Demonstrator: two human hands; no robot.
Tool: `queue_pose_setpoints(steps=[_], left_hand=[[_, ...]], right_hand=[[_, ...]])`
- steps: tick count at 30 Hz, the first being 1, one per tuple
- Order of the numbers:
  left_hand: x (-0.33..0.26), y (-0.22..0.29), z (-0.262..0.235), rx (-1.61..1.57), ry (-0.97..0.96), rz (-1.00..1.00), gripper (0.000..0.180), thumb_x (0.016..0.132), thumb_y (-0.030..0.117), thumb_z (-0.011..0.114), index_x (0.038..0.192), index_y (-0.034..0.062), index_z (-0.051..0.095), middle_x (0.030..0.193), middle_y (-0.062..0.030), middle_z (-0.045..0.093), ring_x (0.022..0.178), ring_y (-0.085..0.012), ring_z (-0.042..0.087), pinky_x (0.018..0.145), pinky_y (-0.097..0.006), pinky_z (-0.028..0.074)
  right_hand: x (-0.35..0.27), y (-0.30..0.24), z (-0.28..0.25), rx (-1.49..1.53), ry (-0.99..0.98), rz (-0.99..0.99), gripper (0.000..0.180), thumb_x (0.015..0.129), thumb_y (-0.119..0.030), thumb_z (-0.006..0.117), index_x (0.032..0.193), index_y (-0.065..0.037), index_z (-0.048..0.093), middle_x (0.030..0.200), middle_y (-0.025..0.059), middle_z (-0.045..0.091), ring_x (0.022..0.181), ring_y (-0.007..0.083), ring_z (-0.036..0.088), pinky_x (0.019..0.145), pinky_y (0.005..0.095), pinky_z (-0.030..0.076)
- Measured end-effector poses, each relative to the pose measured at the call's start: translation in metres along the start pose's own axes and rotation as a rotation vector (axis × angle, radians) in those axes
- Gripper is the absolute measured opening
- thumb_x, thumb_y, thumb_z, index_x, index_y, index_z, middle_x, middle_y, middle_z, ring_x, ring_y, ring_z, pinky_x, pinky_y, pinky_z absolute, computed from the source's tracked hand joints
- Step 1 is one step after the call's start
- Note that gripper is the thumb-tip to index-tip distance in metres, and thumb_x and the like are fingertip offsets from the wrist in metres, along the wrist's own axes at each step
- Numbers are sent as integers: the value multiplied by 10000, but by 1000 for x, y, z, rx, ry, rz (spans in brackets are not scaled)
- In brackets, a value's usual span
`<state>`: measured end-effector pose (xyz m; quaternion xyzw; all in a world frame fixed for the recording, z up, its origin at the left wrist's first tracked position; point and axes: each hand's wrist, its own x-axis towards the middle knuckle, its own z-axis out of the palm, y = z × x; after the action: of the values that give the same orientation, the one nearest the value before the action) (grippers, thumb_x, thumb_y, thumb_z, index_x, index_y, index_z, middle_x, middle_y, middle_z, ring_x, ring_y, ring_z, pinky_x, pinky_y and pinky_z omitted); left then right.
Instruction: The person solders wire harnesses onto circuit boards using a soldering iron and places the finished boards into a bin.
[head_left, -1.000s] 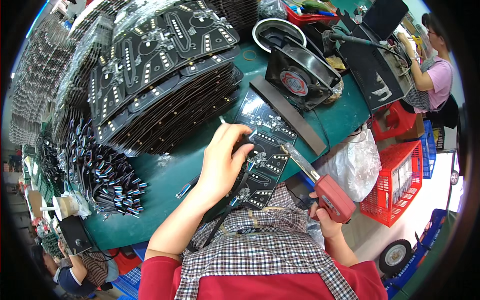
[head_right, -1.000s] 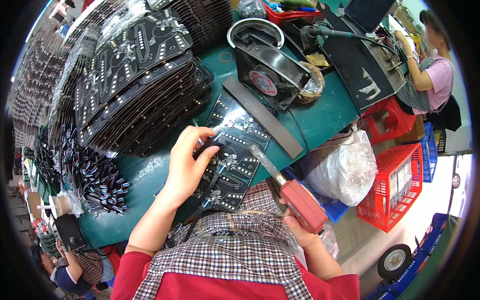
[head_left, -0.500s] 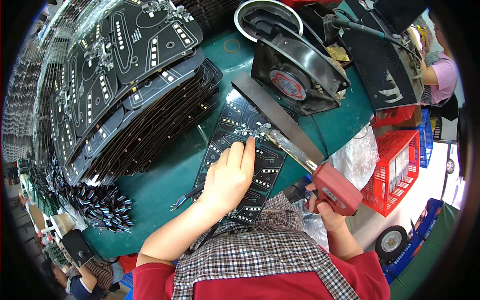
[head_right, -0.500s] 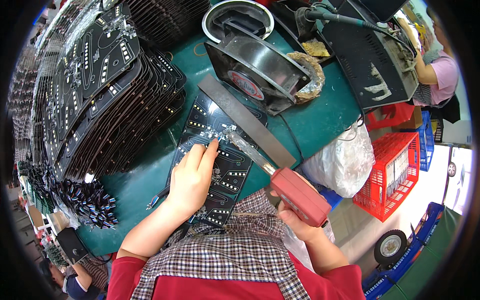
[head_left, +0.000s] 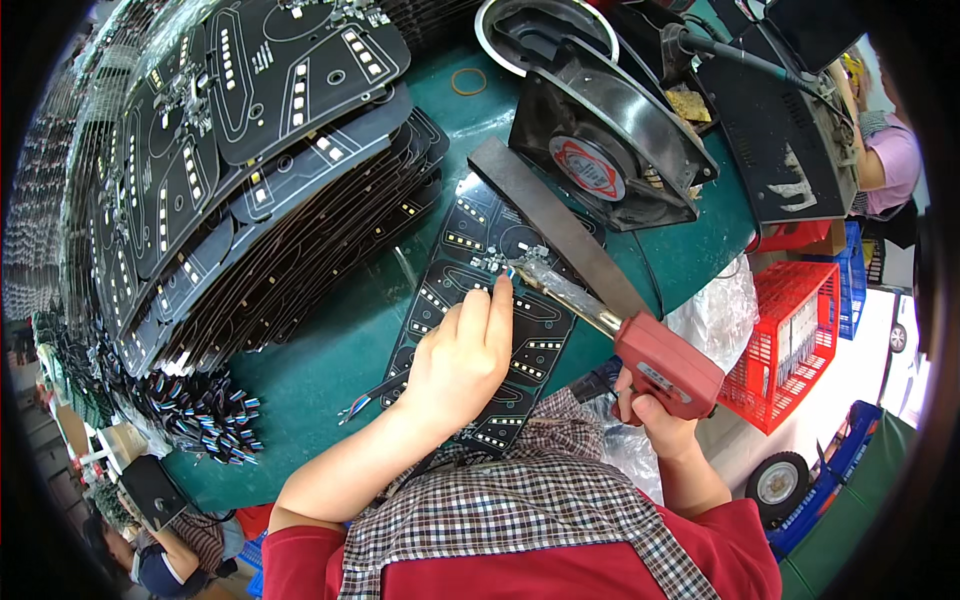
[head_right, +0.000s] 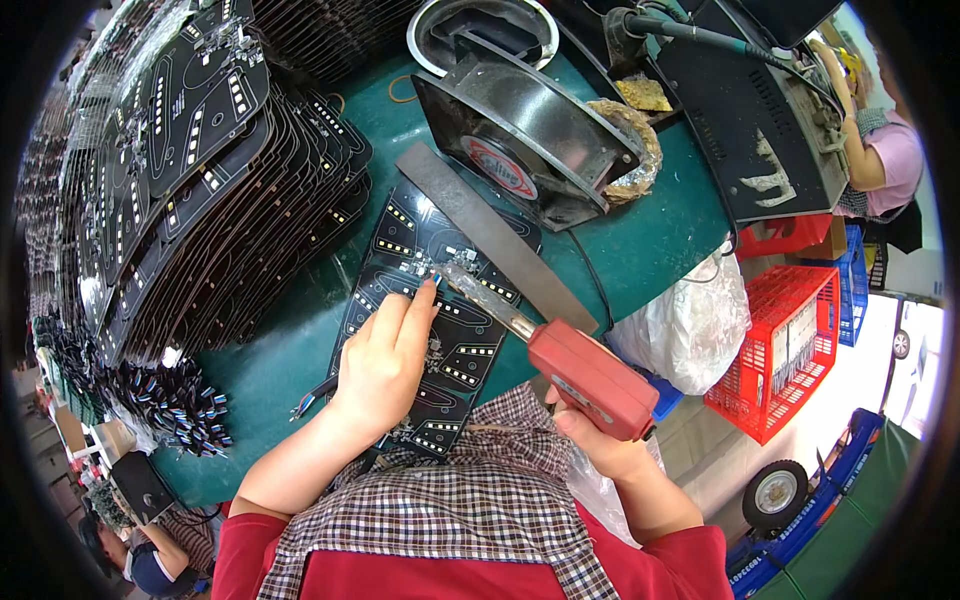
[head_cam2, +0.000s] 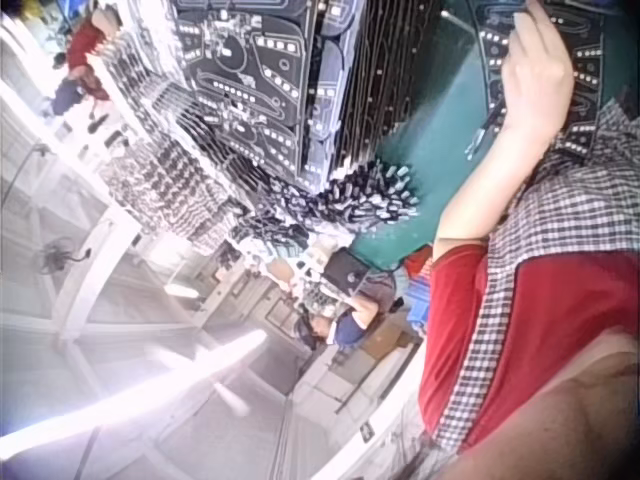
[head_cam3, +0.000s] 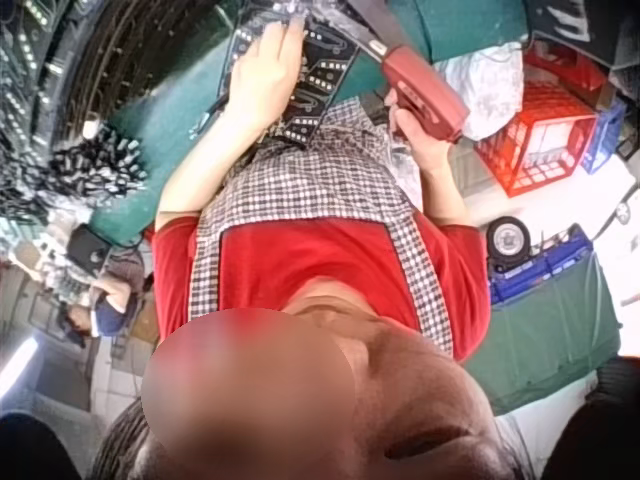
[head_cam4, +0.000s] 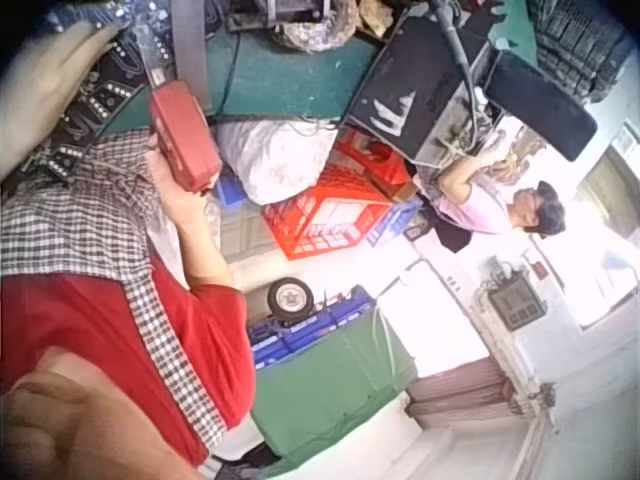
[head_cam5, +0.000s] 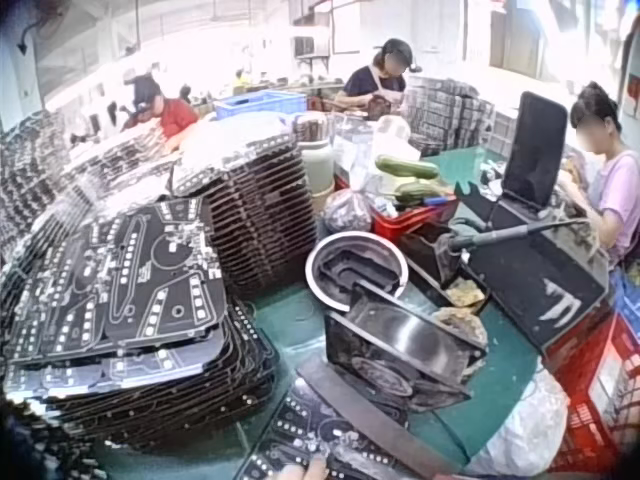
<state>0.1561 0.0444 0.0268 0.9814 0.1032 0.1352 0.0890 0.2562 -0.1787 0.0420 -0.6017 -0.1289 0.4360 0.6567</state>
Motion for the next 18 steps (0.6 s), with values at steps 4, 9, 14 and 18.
queue_pose_setpoints(steps=[4, 9, 14, 18], left_hand=[[-1, 0, 1, -54, 14, -37, 384, 743, 45, 582, 1114, -48, 554, 738, -58, 448, 572, -154, 532, 491, -254, 476], [-1, 0, 2, 11, 21, -2, 443, 670, 25, 556, 1103, -67, 555, 737, -41, 426, 585, -117, 521, 494, -213, 484], [0, -1, 0, 3, 23, 2, 449, 671, 31, 557, 1109, -67, 556, 748, -45, 439, 597, -121, 530, 487, -211, 483], [1, 0, -1, 5, 14, 6, 451, 674, 36, 559, 1114, -64, 556, 749, -45, 441, 596, -121, 527, 481, -213, 483]], right_hand=[[-1, 1, -1, -11, 3, 16, 696, 768, -154, 715, 1333, 15, 346, 937, 75, 571, 695, 91, 547, 587, 224, 452], [5, -2, 15, -94, 149, -100, 485, 769, -349, 711, 996, 40, 530, 709, 65, 549, 503, 99, 485, 464, 232, 393], [-3, 3, -2, -143, 64, 4, 675, 741, -143, 734, 1302, 41, 407, 1066, 97, 596, 859, 146, 592, 741, 279, 476], [2, -8, -1, -439, 50, -119, 637, 715, -139, 750, 1251, 58, 468, 1168, 145, 585, 960, 172, 609, 813, 281, 473]])
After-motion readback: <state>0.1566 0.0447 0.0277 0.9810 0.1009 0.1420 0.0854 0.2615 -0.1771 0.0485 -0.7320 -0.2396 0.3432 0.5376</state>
